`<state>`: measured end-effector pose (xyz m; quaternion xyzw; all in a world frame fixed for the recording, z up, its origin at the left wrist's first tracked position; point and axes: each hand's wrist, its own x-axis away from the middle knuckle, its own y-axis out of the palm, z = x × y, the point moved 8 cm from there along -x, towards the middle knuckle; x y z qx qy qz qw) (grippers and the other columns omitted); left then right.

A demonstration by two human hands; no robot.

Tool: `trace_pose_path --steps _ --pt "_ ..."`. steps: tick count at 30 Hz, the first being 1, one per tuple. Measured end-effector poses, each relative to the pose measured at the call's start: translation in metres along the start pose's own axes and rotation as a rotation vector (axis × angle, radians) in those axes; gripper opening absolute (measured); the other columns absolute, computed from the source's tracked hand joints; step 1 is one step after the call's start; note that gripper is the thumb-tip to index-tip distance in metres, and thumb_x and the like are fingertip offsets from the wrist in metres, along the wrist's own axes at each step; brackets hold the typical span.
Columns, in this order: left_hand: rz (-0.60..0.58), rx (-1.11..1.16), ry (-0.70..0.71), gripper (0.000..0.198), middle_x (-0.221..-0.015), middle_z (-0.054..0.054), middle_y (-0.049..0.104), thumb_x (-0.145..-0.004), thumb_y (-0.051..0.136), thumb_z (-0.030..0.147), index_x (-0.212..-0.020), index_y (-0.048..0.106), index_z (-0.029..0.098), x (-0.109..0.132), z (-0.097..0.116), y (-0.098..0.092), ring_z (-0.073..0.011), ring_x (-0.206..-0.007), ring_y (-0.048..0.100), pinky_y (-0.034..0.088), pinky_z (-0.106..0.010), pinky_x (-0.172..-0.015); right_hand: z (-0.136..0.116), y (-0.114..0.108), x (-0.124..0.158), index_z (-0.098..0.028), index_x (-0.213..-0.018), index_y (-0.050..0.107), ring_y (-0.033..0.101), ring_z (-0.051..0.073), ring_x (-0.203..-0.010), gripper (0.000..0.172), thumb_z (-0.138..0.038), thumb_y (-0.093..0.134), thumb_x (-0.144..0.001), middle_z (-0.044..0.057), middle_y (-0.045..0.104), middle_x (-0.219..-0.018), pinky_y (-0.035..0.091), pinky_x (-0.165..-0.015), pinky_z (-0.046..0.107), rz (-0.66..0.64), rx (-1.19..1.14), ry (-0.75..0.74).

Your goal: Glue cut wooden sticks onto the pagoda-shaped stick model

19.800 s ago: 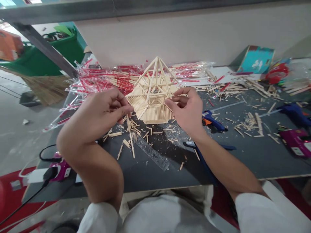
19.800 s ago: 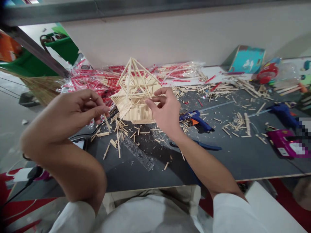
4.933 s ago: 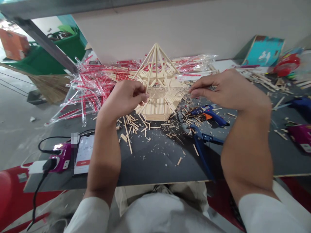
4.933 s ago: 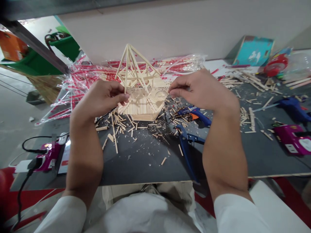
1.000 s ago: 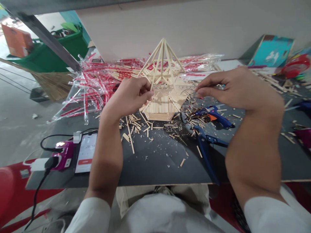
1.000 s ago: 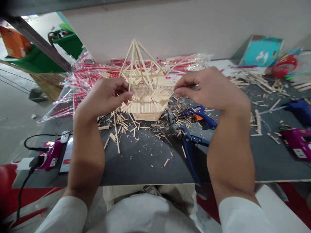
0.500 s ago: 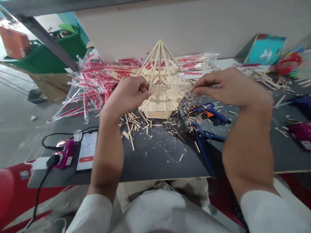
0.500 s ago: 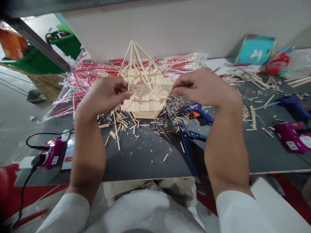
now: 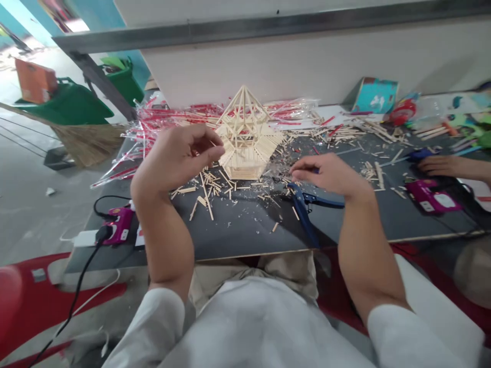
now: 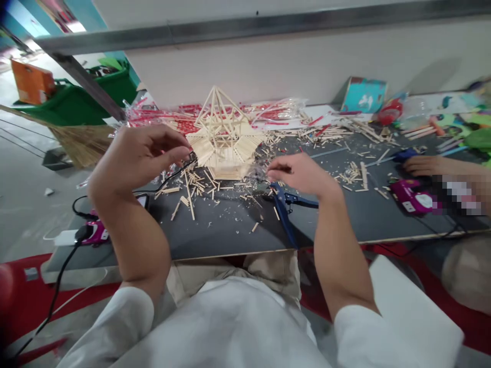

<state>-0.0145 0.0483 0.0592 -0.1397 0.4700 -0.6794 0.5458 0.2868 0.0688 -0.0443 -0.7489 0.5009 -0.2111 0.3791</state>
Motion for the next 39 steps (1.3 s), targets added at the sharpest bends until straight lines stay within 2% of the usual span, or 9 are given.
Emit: trace_pose_path --steps 2,4,7,10,14,19,23,32,39 --pt "-0.013 0.013 -0.006 0.021 -0.08 -0.001 0.075 -0.093 0.067 0.039 -0.099 0.076 0.022 0.014 0.009 0.002 -0.0133 -0.066 0.064 0.049 -0.03 -0.069 -0.003 0.011 0.023 -0.033 -0.096 0.077 0.075 0.024 -0.08 0.024 -0.054 0.067 -0.092 -0.001 0.082 -0.087 0.055 -0.075 0.039 0.001 -0.041 0.021" --pt "-0.016 0.012 -0.052 0.02 -0.079 0.0 0.075 -0.096 0.063 0.038 -0.097 0.075 0.022 0.029 0.005 0.008 -0.0127 -0.065 0.063 0.049 -0.028 -0.068 -0.007 0.031 0.048 -0.037 -0.095 0.076 0.077 0.027 -0.086 0.02 -0.054 0.065 -0.094 -0.002 0.082 -0.091 0.058 -0.078 0.042 -0.019 -0.104 0.047" --pt "-0.016 0.035 -0.214 0.026 -0.074 0.0 0.075 -0.1 0.055 0.04 -0.093 0.072 0.022 0.054 -0.025 0.026 -0.0134 -0.061 0.065 0.05 -0.028 -0.067 -0.011 0.071 0.086 -0.039 -0.095 0.075 0.077 0.03 -0.08 0.018 -0.052 0.062 -0.096 -0.001 0.082 -0.091 0.058 -0.07 0.046 -0.019 -0.113 0.093" --pt "-0.057 -0.042 -0.381 0.031 -0.066 -0.001 0.072 -0.101 0.052 0.041 -0.085 0.07 0.021 0.074 -0.065 0.056 -0.0173 -0.061 0.067 0.051 -0.031 -0.069 -0.015 0.11 0.116 -0.04 -0.098 0.074 0.076 0.033 -0.073 0.019 -0.052 0.059 -0.097 0.001 0.082 -0.09 0.058 -0.069 0.051 0.085 -0.113 0.107" --pt "-0.125 -0.304 -0.388 0.027 -0.092 -0.008 0.08 -0.101 0.051 0.033 -0.099 0.075 0.021 0.074 -0.091 0.098 -0.0255 -0.088 0.074 0.053 -0.035 -0.08 -0.012 0.144 0.135 -0.036 -0.102 0.074 0.076 0.029 -0.073 0.021 -0.049 0.059 -0.099 0.002 0.082 -0.096 0.058 -0.068 0.045 0.192 -0.192 0.125" --pt "-0.141 -0.386 -0.272 0.037 -0.131 -0.013 0.073 -0.102 0.045 0.021 -0.125 0.074 0.022 0.038 -0.095 0.129 -0.027 -0.114 0.072 0.053 -0.035 -0.093 0.005 0.149 0.137 -0.023 -0.101 0.076 0.074 0.021 -0.074 0.027 -0.046 0.061 -0.1 0.005 0.082 -0.093 0.054 -0.069 0.034 0.246 -0.195 0.193" --pt "-0.267 -0.466 -0.094 0.035 -0.125 -0.013 0.076 -0.1 0.047 0.019 -0.114 0.08 0.022 0.015 -0.095 0.146 -0.0299 -0.111 0.074 0.055 -0.037 -0.092 0.011 0.15 0.138 -0.023 -0.103 0.076 0.073 0.019 -0.076 0.026 -0.045 0.062 -0.1 0.004 0.082 -0.096 0.054 -0.071 0.032 0.237 -0.231 0.202" --pt "-0.321 -0.495 -0.001 0.037 -0.12 -0.007 0.079 -0.095 0.052 0.011 -0.113 0.08 0.026 0.02 -0.104 0.156 -0.0251 -0.11 0.074 0.055 -0.034 -0.09 0.015 0.155 0.136 -0.024 -0.104 0.076 0.073 0.02 -0.077 0.026 -0.047 0.064 -0.099 0.003 0.082 -0.095 0.053 -0.074 0.033 0.227 -0.217 0.18" --pt "-0.325 -0.574 0.056 0.026 -0.11 -0.013 0.076 -0.096 0.052 0.009 -0.1 0.077 0.016 0.014 -0.106 0.166 -0.0277 -0.106 0.072 0.054 -0.035 -0.084 0.014 0.156 0.135 -0.025 -0.103 0.077 0.073 0.02 -0.075 0.026 -0.047 0.065 -0.099 0.003 0.081 -0.092 0.052 -0.073 0.034 0.211 -0.236 0.2"
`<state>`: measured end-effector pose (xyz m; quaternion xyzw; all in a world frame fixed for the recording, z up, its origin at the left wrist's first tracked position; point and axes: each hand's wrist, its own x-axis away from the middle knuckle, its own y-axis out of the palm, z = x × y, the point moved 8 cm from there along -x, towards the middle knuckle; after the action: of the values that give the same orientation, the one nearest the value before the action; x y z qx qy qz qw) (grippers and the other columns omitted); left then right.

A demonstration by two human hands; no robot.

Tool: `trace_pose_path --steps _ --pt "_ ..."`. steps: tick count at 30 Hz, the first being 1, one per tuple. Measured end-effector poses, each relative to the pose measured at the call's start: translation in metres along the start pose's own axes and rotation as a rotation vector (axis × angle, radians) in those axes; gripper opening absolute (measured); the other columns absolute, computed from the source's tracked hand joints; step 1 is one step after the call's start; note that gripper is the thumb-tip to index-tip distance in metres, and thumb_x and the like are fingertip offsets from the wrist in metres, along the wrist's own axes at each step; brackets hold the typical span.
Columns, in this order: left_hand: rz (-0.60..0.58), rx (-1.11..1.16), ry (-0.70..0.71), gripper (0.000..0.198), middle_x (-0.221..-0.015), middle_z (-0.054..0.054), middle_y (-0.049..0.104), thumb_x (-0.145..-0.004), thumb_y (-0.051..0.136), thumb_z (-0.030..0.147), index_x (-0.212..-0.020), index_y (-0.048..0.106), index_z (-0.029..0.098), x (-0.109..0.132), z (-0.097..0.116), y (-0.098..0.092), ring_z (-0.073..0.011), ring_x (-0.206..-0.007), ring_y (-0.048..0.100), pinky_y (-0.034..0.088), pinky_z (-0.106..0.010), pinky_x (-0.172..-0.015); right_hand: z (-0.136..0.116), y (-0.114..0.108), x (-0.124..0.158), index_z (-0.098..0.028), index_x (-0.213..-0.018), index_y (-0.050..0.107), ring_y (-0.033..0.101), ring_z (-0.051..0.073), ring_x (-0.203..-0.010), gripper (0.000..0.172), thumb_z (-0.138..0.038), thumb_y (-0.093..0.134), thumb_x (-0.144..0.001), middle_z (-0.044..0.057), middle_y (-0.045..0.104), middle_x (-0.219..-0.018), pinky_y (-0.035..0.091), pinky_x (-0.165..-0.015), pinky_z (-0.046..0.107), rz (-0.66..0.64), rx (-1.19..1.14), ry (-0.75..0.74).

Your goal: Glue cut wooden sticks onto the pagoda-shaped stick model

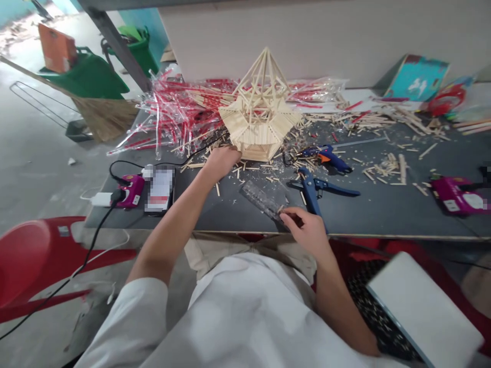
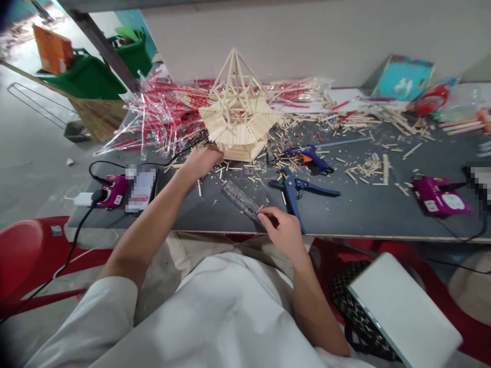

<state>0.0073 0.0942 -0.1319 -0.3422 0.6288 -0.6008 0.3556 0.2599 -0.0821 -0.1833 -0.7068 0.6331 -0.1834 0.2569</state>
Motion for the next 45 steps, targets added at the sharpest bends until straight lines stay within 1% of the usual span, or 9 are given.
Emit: trace_pose_path --steps 8,14,21,26,29,31,33,36,45 --pt "0.011 -0.099 0.129 0.023 -0.113 -0.015 0.074 -0.101 0.051 0.014 -0.1 0.074 0.015 -0.002 0.013 0.003 -0.0324 -0.116 0.067 0.055 -0.041 -0.092 -0.007 0.0 0.0 -0.024 -0.103 0.076 0.072 0.02 -0.073 0.026 -0.047 0.062 -0.1 0.003 0.08 -0.09 0.052 -0.073 0.034 0.011 -0.028 -0.008" --pt "0.051 -0.126 0.144 0.033 -0.122 -0.024 0.069 -0.101 0.042 0.009 -0.123 0.066 0.005 0.004 0.015 0.012 -0.0348 -0.122 0.063 0.046 -0.049 -0.11 -0.007 -0.003 -0.003 -0.026 -0.103 0.076 0.072 0.02 -0.073 0.025 -0.046 0.062 -0.1 0.002 0.08 -0.085 0.051 -0.072 0.034 -0.016 -0.034 0.001" --pt "0.065 -0.069 0.101 0.032 -0.121 -0.023 0.068 -0.099 0.041 0.009 -0.123 0.063 0.007 0.005 0.014 0.014 -0.0339 -0.12 0.06 0.05 -0.047 -0.103 -0.021 -0.001 -0.001 -0.023 -0.113 0.072 0.074 0.025 -0.087 0.024 -0.039 0.06 -0.101 0.007 0.079 -0.099 0.055 -0.083 0.039 0.083 0.078 -0.005" --pt "0.105 -0.065 0.08 0.034 -0.125 -0.021 0.064 -0.094 0.046 0.007 -0.122 0.065 0.011 0.016 0.012 0.008 -0.0352 -0.124 0.056 0.046 -0.051 -0.108 -0.047 -0.051 -0.026 -0.021 -0.117 0.072 0.065 0.032 -0.114 0.027 -0.038 0.055 -0.103 0.015 0.072 -0.118 0.051 -0.104 0.047 0.241 0.32 -0.175" --pt "0.202 -0.064 0.047 0.031 -0.124 -0.017 0.063 -0.097 0.046 0.009 -0.118 0.067 0.019 0.029 0.005 -0.013 -0.0338 -0.124 0.056 0.044 -0.053 -0.111 -0.016 -0.112 -0.073 -0.017 -0.124 0.07 0.059 0.037 -0.125 0.033 -0.036 0.055 -0.102 0.02 0.069 -0.126 0.042 -0.114 0.056 0.392 0.54 -0.076" --pt "0.251 -0.016 0.038 0.029 -0.121 -0.016 0.063 -0.101 0.044 0.013 -0.116 0.067 0.02 0.037 0.003 -0.026 -0.0315 -0.12 0.058 0.045 -0.051 -0.109 0.021 -0.135 -0.112 -0.011 -0.137 0.063 0.058 0.04 -0.129 0.046 -0.035 0.061 -0.097 0.023 0.068 -0.133 0.039 -0.116 0.059 0.318 0.653 0.023" --pt "0.252 0.067 0.06 0.027 -0.116 -0.015 0.064 -0.106 0.042 0.019 -0.115 0.067 0.02 0.042 0.006 -0.032 -0.0291 -0.115 0.061 0.048 -0.047 -0.106 0.056 -0.139 -0.145 -0.005 -0.14 0.06 0.063 0.041 -0.123 0.055 -0.031 0.066 -0.092 0.027 0.069 -0.131 0.043 -0.112 0.058 0.135 0.685 0.085" --pt "0.259 0.191 0.085 0.028 -0.114 -0.013 0.064 -0.109 0.04 0.026 -0.117 0.067 0.02 0.045 0.012 -0.036 -0.0251 -0.108 0.064 0.051 -0.04 -0.1 0.08 -0.14 -0.168 -0.007 -0.134 0.066 0.068 0.036 -0.117 0.046 -0.023 0.06 -0.091 0.023 0.072 -0.128 0.049 -0.108 0.049 0.099 0.676 0.068" --pt "0.212 0.29 0.104 0.036 -0.116 -0.009 0.077 -0.113 0.034 0.036 -0.128 0.064 0.022 0.046 0.027 -0.022 -0.0215 -0.1 0.072 0.051 -0.035 -0.097 0.085 -0.153 -0.179 -0.005 -0.138 0.057 0.061 0.038 -0.124 0.049 -0.024 0.043 -0.094 0.028 0.066 -0.133 0.047 -0.109 0.053 0.352 0.666 0.1"
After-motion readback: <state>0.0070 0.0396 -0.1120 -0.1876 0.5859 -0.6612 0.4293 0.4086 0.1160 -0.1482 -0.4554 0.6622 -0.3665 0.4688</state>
